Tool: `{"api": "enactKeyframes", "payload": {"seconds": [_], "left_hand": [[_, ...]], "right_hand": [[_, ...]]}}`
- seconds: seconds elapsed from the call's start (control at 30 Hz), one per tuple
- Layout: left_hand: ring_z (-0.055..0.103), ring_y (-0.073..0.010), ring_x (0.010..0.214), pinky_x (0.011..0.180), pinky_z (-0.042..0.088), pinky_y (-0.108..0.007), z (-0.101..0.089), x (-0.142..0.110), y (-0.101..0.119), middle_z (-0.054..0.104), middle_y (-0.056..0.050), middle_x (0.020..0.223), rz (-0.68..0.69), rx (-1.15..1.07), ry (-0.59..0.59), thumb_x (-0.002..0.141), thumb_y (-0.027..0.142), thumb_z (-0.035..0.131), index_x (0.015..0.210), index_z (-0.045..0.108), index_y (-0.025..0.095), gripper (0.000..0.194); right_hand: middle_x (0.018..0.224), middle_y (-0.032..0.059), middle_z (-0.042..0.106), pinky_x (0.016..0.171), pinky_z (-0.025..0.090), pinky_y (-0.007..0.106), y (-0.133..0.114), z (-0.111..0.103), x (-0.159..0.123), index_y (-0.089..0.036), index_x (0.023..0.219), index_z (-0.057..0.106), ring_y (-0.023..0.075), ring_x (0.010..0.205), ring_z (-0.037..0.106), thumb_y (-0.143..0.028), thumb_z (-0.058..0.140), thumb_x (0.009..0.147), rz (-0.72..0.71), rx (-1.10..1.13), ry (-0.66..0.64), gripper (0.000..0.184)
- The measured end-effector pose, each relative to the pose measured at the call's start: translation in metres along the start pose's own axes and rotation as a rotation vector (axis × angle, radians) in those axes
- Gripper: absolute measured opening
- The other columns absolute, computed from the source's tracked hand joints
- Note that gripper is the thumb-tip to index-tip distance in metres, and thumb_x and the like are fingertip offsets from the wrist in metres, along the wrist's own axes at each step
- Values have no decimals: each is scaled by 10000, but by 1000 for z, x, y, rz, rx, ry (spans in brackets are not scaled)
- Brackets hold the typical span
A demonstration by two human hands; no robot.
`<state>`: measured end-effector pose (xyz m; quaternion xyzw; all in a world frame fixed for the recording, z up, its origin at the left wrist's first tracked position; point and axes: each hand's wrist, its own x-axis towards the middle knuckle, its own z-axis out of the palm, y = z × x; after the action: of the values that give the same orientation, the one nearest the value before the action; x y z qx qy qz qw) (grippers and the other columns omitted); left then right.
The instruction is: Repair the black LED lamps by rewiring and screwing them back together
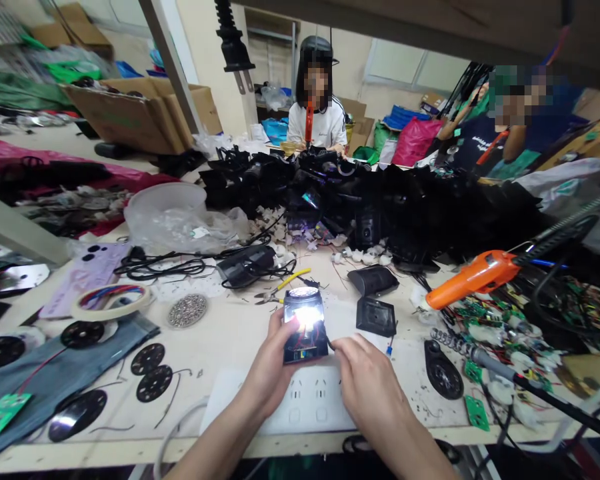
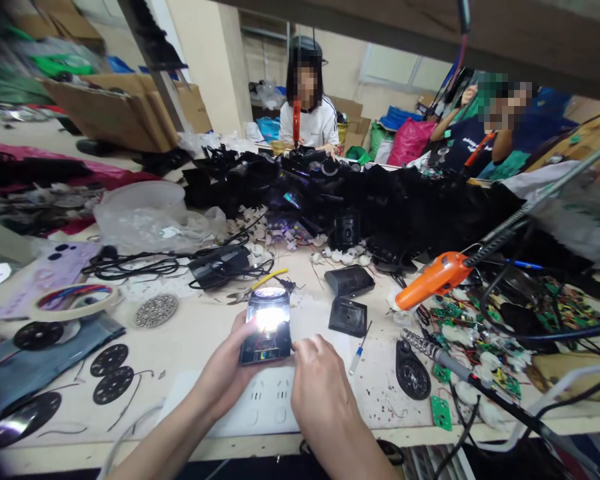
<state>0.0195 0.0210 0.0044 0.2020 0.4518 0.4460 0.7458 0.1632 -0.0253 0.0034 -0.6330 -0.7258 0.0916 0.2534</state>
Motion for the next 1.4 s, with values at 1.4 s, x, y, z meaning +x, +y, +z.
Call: {"api": "enactKeyframes", "payload": {"seconds": [1.4], "left_hand": [[621,-179,643,608,529,-314,12,16,1,659,-26,763,-9,-146,122,877,332,534,1000,515,201,181]], "right_hand": [[735,57,604,602,494,259,8,8,17,-177,911,676,178,667,604,-174,394,934,-160,242,-40,284]]}}
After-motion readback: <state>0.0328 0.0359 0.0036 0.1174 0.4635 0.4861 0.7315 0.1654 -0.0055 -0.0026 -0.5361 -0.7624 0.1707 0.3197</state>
